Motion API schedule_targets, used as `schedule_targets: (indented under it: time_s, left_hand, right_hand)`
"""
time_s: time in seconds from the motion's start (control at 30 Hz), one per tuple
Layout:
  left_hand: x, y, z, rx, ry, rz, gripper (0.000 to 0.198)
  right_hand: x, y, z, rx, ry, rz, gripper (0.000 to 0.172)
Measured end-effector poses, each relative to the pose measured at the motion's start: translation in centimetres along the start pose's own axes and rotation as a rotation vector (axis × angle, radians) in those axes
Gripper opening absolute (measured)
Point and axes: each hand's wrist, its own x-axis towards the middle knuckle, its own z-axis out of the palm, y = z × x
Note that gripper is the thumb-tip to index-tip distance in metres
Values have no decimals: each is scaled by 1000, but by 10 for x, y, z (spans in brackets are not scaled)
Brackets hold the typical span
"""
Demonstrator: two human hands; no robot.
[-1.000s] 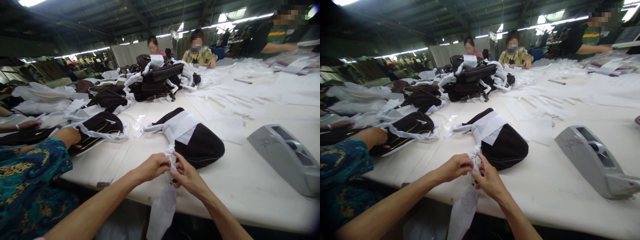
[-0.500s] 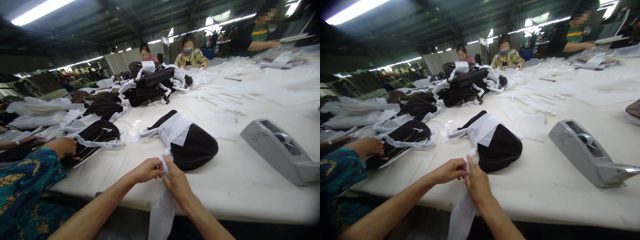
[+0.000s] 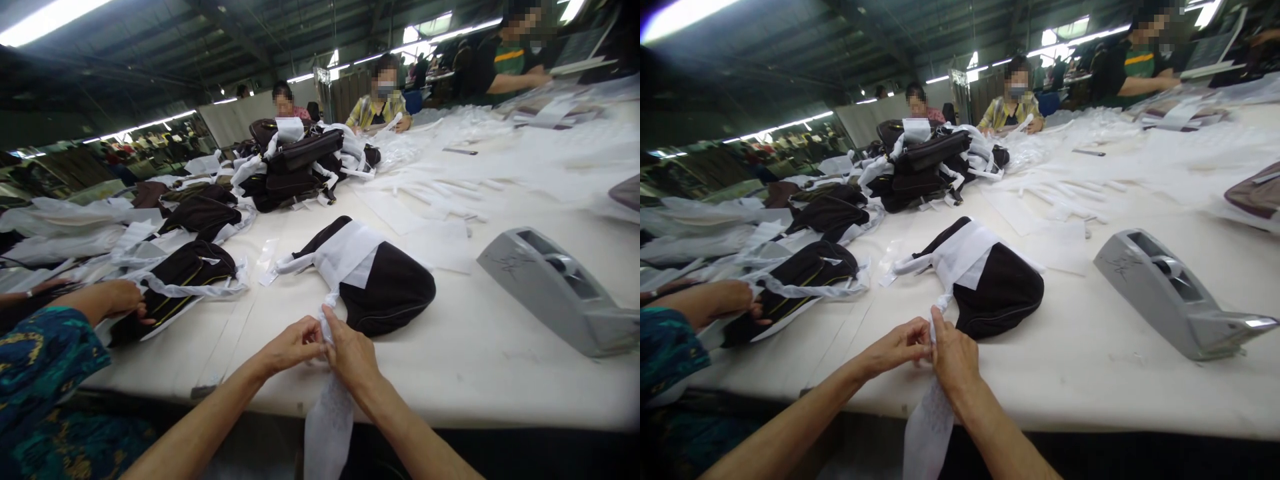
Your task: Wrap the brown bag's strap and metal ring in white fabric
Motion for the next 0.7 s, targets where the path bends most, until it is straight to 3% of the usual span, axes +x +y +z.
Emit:
schedule_targets:
  time_s: [0.13,0.27,0.4,0.53,0.6,0.7]
  left_hand:
    - [4,-7,0,60,30,48,18]
    - [9,-8,7,74,105,61,15]
    - [8,-12,17,115,221,44,8]
    - [1,-19,25,191,308,40,3]
    - [-2,-24,26,381,375,122,6]
    - [-3,-31,26,758,460,364,18]
  right_hand:
    - [-3,8,7,109,63,-15,42]
    - [-15,23,22,213,265,-120,8]
    - [-25,31,33,185,431,-386,14]
    - [-26,32,35,34,464,-478,24]
    - [-25,29,34,-54,436,-472,23]
    - [-22,24,33,-176,377,-423,22]
